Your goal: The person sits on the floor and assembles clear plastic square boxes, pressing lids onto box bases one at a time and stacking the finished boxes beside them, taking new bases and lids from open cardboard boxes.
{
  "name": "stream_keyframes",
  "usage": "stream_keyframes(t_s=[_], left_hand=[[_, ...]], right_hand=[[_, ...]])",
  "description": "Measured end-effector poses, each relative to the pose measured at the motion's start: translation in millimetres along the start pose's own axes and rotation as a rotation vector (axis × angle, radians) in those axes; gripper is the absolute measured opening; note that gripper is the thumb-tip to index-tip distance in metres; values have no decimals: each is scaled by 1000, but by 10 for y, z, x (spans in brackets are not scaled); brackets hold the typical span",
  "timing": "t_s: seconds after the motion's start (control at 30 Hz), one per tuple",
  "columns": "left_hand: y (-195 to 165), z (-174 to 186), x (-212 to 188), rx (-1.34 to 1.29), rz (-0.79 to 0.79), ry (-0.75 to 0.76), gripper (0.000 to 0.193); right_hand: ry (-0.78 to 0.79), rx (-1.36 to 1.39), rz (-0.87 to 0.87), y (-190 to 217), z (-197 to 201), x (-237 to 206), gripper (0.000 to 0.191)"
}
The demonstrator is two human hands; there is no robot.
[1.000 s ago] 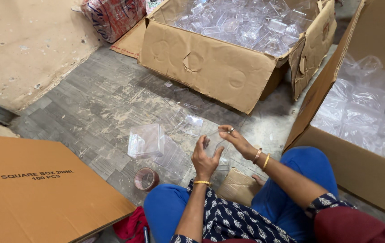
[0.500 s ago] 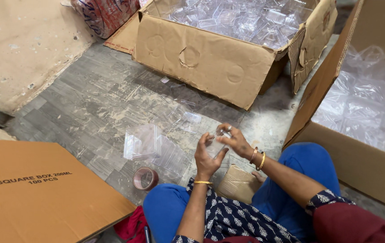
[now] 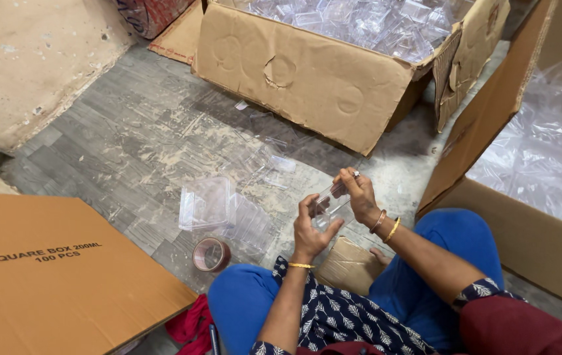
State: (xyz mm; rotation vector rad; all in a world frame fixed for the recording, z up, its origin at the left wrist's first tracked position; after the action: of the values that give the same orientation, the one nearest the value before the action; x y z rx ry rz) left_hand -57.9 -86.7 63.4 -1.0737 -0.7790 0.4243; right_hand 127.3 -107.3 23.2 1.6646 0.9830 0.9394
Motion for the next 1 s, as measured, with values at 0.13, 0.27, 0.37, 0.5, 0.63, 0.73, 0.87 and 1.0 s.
stream_keyframes(t_s=[0.13,0.27,0.37,0.5,0.63,0.73,0.87,1.0], left_hand=[[-47,-48,-37,38,17,6,80],[-15,-20,-1,330,86,-56,79],[-19,25,16,549,11,-82,78],[-54,33,28,553,19,-39,78],[-173,60,56,450,-150,-116,74],[-228,92,81,245,-232,-159,69],[-170,83,106,293,-182,-172,64],[26,78,144,403,-125,-199,66]], right_hand=[[25,32,-105,72,-44,1,35],[120,-289,-71,239,-199,-23,45],[296,-654,-109,349,-318,-82,72],[334,-620,-311,388,-325,-117,84],[305,-53,-402,383,-246,-57,71],[345,338,-549,380,-187,-13,62],[430,470,-600,329,-138,41,61],[237,293,-596,51,-85,149,52]])
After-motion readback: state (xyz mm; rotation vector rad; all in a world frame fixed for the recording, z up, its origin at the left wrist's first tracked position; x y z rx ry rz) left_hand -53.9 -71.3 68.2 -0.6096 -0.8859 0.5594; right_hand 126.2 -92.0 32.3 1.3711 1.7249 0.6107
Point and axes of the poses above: each hand's wrist, its own x-axis towards the middle knuckle, its own z-axis out of the back of the hand, y = z × x, the point moved 2 cm from there along x, towards the middle knuckle, and after that the axes turned 10 degrees about y, right-handed, at the moved point
